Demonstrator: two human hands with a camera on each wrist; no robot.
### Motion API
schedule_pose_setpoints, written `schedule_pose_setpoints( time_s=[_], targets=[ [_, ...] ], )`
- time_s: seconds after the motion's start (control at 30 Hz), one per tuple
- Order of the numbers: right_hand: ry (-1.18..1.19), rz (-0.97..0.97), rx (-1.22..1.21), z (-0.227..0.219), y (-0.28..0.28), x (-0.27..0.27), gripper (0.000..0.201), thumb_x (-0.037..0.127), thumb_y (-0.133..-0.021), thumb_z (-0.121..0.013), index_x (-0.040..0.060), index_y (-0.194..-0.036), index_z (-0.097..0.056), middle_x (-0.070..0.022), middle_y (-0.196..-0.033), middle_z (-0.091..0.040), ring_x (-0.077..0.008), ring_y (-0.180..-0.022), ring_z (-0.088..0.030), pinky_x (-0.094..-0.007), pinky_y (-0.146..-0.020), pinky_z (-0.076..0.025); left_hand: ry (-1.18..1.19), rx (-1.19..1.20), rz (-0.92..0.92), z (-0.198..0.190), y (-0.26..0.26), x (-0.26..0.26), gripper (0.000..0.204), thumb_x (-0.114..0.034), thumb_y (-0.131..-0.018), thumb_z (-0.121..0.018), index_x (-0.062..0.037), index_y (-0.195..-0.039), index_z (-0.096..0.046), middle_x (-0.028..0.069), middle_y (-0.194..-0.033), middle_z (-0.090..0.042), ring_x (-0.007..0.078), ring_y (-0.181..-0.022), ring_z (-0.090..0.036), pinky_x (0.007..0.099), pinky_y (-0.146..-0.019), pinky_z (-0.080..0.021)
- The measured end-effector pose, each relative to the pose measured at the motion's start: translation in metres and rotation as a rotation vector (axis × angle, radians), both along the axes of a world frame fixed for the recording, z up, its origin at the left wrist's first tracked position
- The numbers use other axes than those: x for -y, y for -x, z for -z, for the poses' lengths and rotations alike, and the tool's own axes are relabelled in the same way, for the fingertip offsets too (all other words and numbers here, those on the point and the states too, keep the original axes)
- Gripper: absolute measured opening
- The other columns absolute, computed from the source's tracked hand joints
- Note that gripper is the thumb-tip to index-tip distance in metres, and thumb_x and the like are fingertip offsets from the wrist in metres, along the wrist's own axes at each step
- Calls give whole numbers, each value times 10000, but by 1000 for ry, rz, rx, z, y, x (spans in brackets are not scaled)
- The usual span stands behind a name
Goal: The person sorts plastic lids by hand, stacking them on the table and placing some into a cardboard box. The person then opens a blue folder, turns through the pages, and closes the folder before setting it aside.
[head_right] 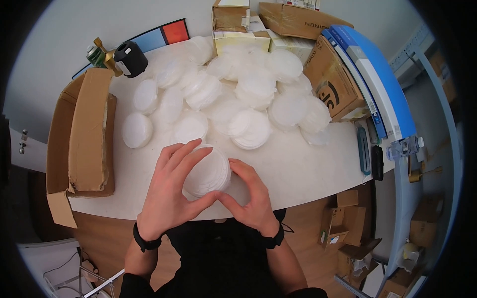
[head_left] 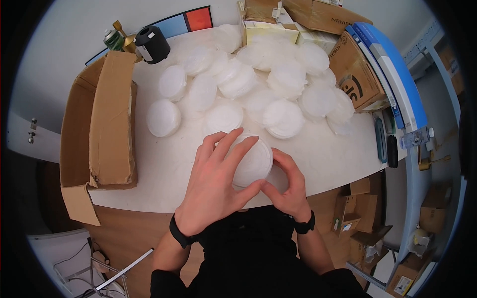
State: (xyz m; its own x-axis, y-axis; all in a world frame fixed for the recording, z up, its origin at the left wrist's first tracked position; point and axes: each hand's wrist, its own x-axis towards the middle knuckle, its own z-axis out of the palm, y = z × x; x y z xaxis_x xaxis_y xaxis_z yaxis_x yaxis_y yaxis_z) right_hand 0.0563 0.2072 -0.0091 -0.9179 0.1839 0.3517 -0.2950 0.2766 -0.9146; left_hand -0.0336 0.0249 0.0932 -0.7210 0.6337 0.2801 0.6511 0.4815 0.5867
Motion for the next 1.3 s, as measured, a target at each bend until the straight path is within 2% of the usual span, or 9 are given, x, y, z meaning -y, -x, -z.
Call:
schedule_pose_setpoints(
  time_s=[0.2,0.73,1.1,1.2,1.3],
  targets=[
    [-16,-4,19,1,0,0,667,59,-810,-848,15,-1407,-555,-201,-1398,-611,-352,-1284,-611,-429,-1079,-491,-11,26,24,2,1,4,741,-237,-689,-940,-62,-1345,-643,177,-1450,-577,404,-1277,-526,478,-1068,-475],
    [-67,24,15,1,1,0,645,69,-814,-856,12,-1387,-565,-199,-1358,-635,-362,-1231,-643,-425,-1034,-521,-7,47,36,2,2,8,710,-242,-709,-918,-65,-1341,-647,171,-1468,-573,404,-1309,-529,490,-1081,-472],
    [-87,27,41,-2,1,1,627,67,-822,-847,3,-1382,-573,-196,-1356,-645,-353,-1233,-648,-417,-1038,-520,-48,82,23,5,0,5,821,-202,-710,-926,-64,-1437,-572,178,-1462,-571,388,-1272,-533,474,-1076,-475],
    [-38,16,78,0,1,2,640,70,-822,-850,21,-1397,-573,-200,-1401,-620,-355,-1271,-625,-427,-1053,-511,-62,107,44,6,3,5,858,-195,-713,-925,-58,-1466,-537,179,-1459,-571,389,-1277,-530,472,-1078,-475],
    [-19,9,-65,4,2,2,665,69,-824,-849,50,-1425,-566,-219,-1472,-563,-373,-1322,-586,-441,-1072,-498,-84,101,64,10,6,7,892,-190,-716,-926,-60,-1492,-505,176,-1458,-570,387,-1277,-532,473,-1081,-473]
  ],
)
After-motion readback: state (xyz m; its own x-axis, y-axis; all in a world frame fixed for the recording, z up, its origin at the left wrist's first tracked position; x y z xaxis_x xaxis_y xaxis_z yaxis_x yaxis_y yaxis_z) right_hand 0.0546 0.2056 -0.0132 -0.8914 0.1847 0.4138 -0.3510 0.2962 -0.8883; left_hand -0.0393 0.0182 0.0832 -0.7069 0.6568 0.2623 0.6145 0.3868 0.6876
